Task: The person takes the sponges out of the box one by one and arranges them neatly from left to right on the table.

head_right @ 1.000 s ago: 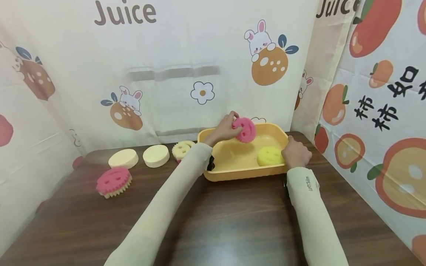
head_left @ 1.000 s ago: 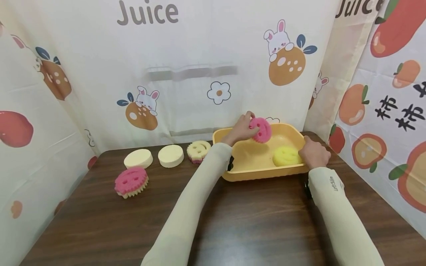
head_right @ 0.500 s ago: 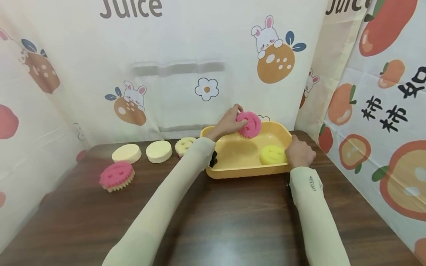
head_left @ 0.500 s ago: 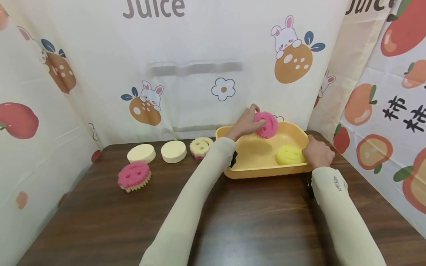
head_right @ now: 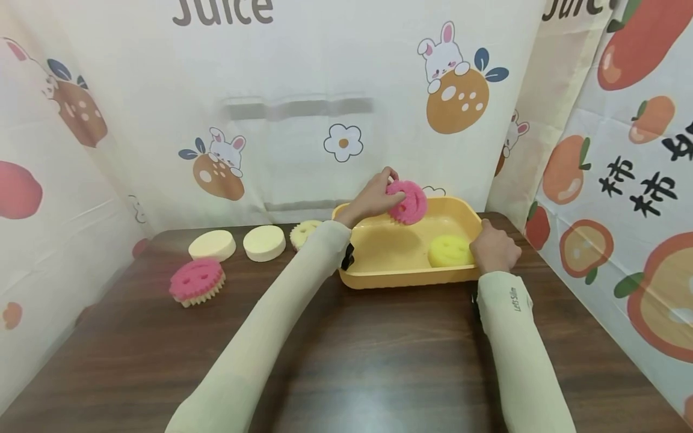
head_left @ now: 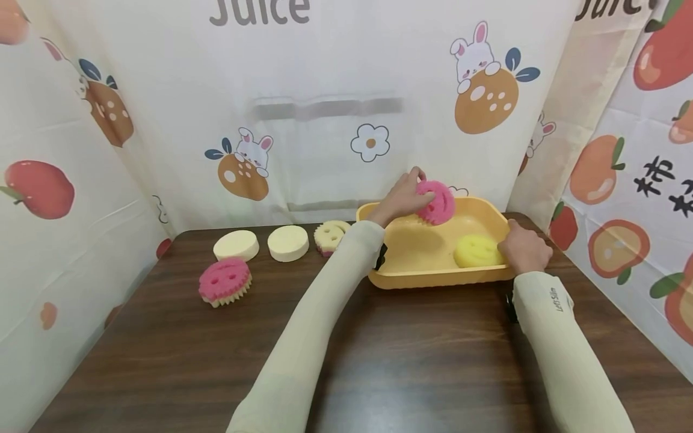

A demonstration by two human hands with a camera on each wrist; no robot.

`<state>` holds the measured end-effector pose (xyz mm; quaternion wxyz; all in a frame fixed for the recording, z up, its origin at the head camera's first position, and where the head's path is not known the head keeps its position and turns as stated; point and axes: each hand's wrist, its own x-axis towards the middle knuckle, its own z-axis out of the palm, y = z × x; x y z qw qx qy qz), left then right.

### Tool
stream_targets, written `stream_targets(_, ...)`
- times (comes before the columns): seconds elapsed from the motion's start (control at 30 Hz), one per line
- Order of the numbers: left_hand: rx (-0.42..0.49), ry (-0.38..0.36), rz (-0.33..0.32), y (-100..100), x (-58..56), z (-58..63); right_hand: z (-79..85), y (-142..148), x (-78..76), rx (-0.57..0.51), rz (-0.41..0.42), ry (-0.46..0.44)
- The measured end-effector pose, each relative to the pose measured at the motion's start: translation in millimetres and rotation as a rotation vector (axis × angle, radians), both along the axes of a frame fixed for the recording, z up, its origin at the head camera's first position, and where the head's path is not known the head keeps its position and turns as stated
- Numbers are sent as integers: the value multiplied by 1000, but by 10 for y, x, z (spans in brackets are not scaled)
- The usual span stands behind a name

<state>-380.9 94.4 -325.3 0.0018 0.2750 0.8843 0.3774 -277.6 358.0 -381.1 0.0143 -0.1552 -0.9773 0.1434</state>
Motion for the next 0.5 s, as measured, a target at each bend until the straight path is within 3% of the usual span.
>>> stream_targets(0.5,35,24,5,-265,10,14,37,-36,28,0,1,-3)
